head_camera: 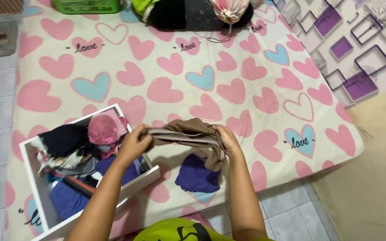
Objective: The person opens a wardrobe, moves items on a shelf, then pulls out a drawer full of clothes. They remove the clothes, fold them one by one on the bed, and place the folded items back into the drawer.
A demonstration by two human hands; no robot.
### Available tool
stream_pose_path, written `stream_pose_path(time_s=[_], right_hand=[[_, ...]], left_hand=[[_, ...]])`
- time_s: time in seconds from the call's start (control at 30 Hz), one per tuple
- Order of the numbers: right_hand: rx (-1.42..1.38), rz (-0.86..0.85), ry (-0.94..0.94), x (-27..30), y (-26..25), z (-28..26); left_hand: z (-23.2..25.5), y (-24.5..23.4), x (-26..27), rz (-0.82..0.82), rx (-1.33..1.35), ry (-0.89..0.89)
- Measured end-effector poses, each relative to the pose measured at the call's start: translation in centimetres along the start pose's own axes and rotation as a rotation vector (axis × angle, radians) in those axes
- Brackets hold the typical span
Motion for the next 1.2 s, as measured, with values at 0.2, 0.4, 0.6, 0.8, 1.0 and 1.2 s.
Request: stream_pose_path(time_s=[0.2,0.4,0.6,0.8,1.0,1.2], right_hand=[[0.717,-0.236,-0.281,5.8,10.6,-5.9],[0.493,-0.297,-0.868,15.2,23.6,-18.2],[0.815,-0.121,-0.984,19.1,32.3,-23.0],[0.605,0.43,-1.04,20.0,38.4,-24.1],[0.478,0.663,-1.277,19.3,37.1,-25.6],[0.953,0.12,-1.235,16.9,36.7,-23.3]], left_hand=[[10.0,-2.6,4.4,-0.018,-0.114,0.439],[17.1,-4.5,10.5,-0.016,-0.512,0.752],[17.5,-10.8,15.0,0.238,-0.495,0.864],[11.0,-13.2,17.5,0.515,-0.728,0.742],[4.2,-19.5,21.0,0.209,-0.876,0.722],[6.5,-25.1,24.8,-0.071,-0.992,0.973]])
Point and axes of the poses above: each hand's wrist, its own x-axis away from the middle knuckle, its own y-axis out of the palm, z = x × y, the point moved 2 cm from there along -x, towards the middle knuckle, and after that the axes turned 11 degrees about x, right-handed, at the moved point
